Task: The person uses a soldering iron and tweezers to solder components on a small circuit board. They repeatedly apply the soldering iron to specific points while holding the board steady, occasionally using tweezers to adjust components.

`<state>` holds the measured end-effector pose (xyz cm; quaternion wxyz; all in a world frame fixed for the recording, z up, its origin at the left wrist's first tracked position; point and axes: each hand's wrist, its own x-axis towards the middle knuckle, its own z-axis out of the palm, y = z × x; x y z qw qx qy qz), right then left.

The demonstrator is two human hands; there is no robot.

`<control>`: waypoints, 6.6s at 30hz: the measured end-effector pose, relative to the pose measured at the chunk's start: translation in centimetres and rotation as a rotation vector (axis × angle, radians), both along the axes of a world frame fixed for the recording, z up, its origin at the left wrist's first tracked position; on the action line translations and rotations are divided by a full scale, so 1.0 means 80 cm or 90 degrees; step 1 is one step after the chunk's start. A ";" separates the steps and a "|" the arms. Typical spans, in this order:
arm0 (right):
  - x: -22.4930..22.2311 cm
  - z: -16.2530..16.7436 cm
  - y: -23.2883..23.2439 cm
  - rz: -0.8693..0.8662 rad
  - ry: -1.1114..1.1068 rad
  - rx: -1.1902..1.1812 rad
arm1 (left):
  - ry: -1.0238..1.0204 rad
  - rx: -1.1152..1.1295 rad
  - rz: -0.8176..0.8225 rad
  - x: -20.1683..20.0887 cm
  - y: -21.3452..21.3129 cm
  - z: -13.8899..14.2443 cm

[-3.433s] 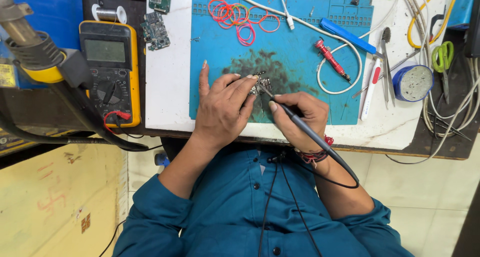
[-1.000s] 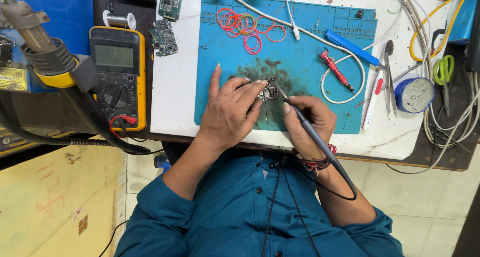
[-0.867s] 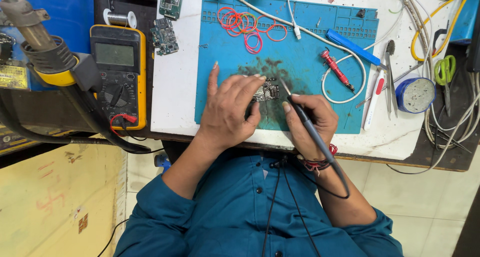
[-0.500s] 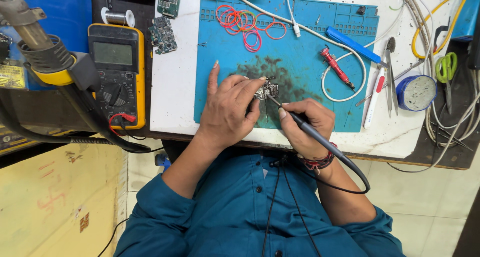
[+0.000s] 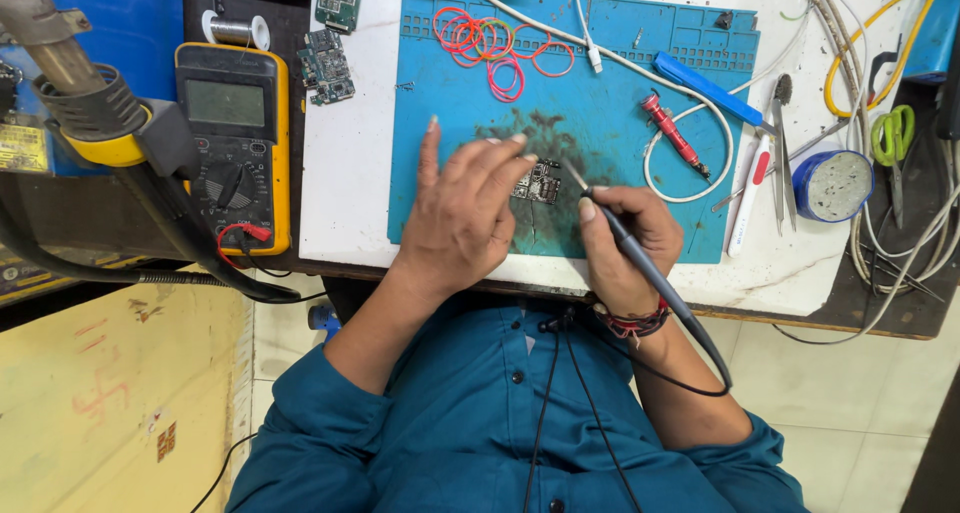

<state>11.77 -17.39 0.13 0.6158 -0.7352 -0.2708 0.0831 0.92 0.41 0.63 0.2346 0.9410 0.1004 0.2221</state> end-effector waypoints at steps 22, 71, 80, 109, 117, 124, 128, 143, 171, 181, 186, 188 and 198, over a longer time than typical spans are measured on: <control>0.002 0.006 -0.006 0.079 -0.069 -0.052 | 0.009 -0.060 -0.026 0.002 0.001 0.003; 0.004 0.026 0.005 0.130 -0.168 -0.108 | 0.027 -0.066 -0.008 0.002 0.000 0.001; 0.000 0.023 0.006 0.089 -0.172 -0.099 | 0.028 -0.070 -0.017 0.002 0.000 0.000; -0.003 0.028 0.012 0.096 -0.249 -0.139 | 0.031 -0.057 -0.012 0.003 -0.001 -0.004; -0.003 0.027 0.012 0.084 -0.246 -0.136 | 0.032 -0.057 -0.011 0.003 -0.001 -0.004; -0.003 0.026 0.011 0.078 -0.247 -0.132 | 0.034 -0.055 -0.008 0.003 -0.002 -0.004; -0.003 0.026 0.011 0.076 -0.250 -0.132 | 0.036 -0.059 -0.008 0.003 -0.002 -0.004; -0.004 0.026 0.011 0.075 -0.253 -0.137 | 0.036 -0.056 -0.009 0.002 -0.002 -0.004; -0.003 0.026 0.010 0.078 -0.254 -0.136 | 0.035 -0.050 -0.008 0.002 -0.003 -0.006; -0.002 0.027 0.014 0.113 -0.253 -0.131 | 0.033 -0.051 -0.010 0.002 -0.002 -0.006; -0.003 0.028 0.014 0.111 -0.248 -0.135 | 0.035 -0.054 -0.010 0.002 -0.002 -0.006; -0.002 0.028 0.014 0.112 -0.249 -0.137 | 0.035 -0.055 -0.012 0.002 -0.002 -0.006; -0.003 0.027 0.014 0.101 -0.237 -0.121 | 0.035 -0.050 -0.011 0.002 -0.002 -0.006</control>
